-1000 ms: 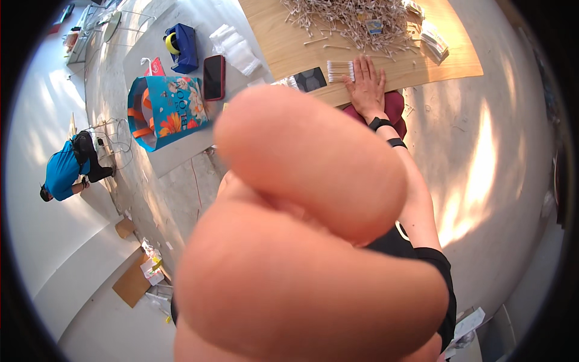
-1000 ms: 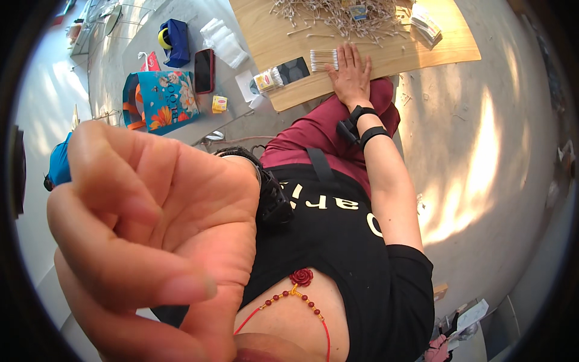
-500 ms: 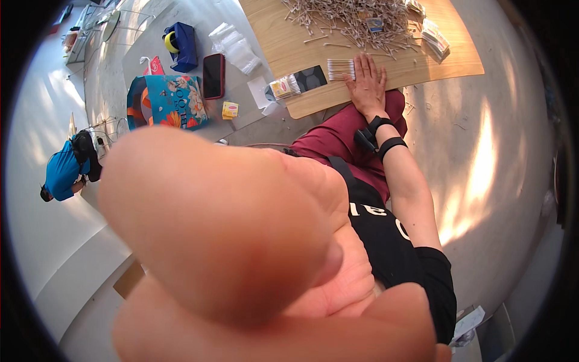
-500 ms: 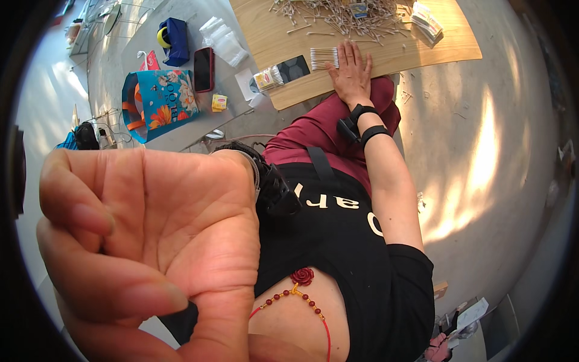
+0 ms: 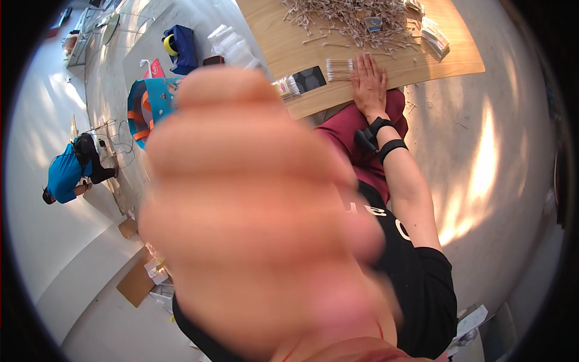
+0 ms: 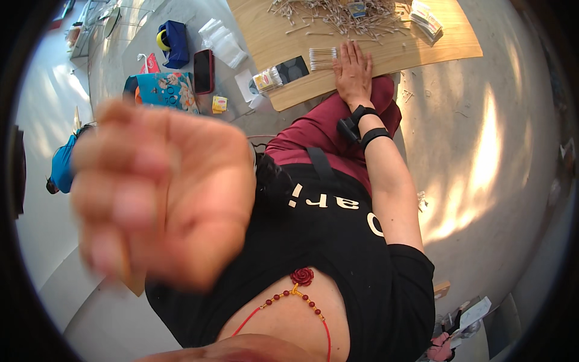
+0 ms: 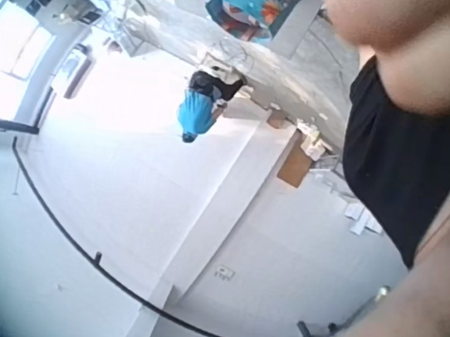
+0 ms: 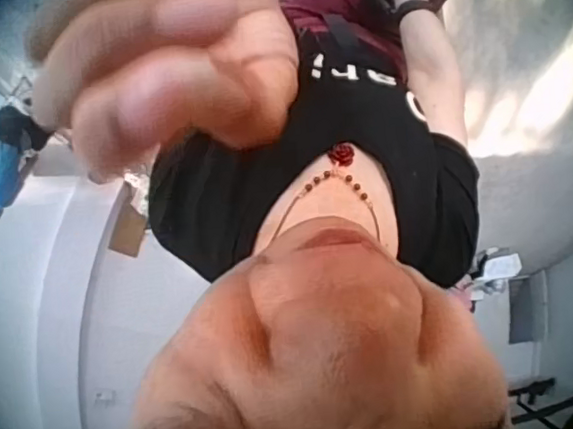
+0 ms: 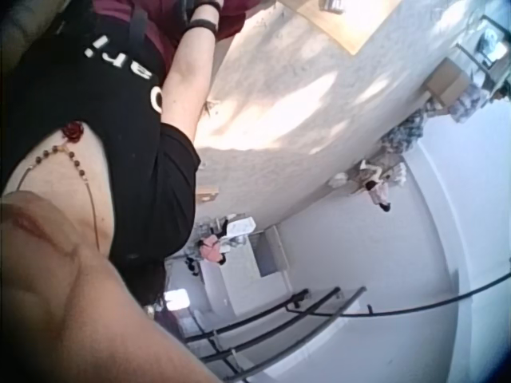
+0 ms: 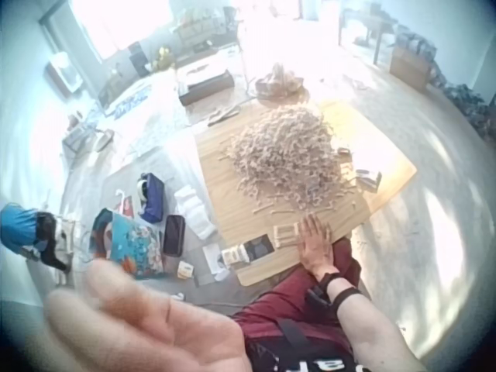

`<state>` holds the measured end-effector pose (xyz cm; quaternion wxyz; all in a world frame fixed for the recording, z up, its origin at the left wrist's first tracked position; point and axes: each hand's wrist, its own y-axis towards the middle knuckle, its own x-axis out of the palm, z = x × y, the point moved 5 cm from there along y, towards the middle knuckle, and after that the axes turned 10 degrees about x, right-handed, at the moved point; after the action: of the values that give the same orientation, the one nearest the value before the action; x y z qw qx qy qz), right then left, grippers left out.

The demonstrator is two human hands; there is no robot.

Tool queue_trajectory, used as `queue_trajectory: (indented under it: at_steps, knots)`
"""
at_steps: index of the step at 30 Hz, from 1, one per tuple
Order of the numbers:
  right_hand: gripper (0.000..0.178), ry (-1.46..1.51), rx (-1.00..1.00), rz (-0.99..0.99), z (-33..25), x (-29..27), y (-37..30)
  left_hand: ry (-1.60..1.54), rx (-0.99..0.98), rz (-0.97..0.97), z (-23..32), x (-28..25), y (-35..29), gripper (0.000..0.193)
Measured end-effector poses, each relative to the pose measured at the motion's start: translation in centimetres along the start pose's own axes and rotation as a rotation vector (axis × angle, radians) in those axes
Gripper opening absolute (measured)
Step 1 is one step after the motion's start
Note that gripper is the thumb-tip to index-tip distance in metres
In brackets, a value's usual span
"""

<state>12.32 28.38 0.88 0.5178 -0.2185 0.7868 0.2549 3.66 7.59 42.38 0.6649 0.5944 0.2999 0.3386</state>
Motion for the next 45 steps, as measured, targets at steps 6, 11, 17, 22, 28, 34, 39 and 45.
queue_trajectory:
  at_steps: [6, 11, 17, 22, 28, 34, 39, 45]
  knots:
    - [0.058, 0.208, 0.047, 0.026, -0.6, -1.3, 0.2, 0.3, -0.463, -0.21, -11.9, 3.0, -16.5, 0.022]
    - [0.054, 0.336, 0.06, 0.102, -0.3, -2.5, 0.2, 0.517, -0.578, -0.882, -12.8, 4.6, -31.3, 0.067]
    - [0.052, 0.274, 0.016, 0.101, -0.4, -2.6, 0.1, 0.497, -0.646, -1.158, -12.5, 6.2, -37.1, 0.088]
    - [0.051, 0.257, -0.024, 0.106, -0.7, -3.0, -0.1, 0.539, -0.591, -1.172, -12.9, 6.8, -38.3, 0.089]
    - [0.036, 0.387, -0.003, 0.137, -0.1, -4.3, -1.3, 0.466, -0.641, -1.15, -12.9, 6.6, -38.9, 0.091]
    - [0.033, 0.29, -0.046, 0.077, -0.7, -5.0, -2.0, 0.484, -0.623, -1.144, -12.9, 6.5, -38.8, 0.091]
    - [0.03, 0.247, -0.048, 0.055, -1.1, -4.8, -1.7, 0.48, -0.621, -1.137, -12.9, 6.5, -38.8, 0.091]
    - [0.028, 0.215, -0.053, 0.054, -1.2, -4.8, -1.6, 0.498, -0.61, -1.158, -12.8, 6.5, -38.7, 0.09]
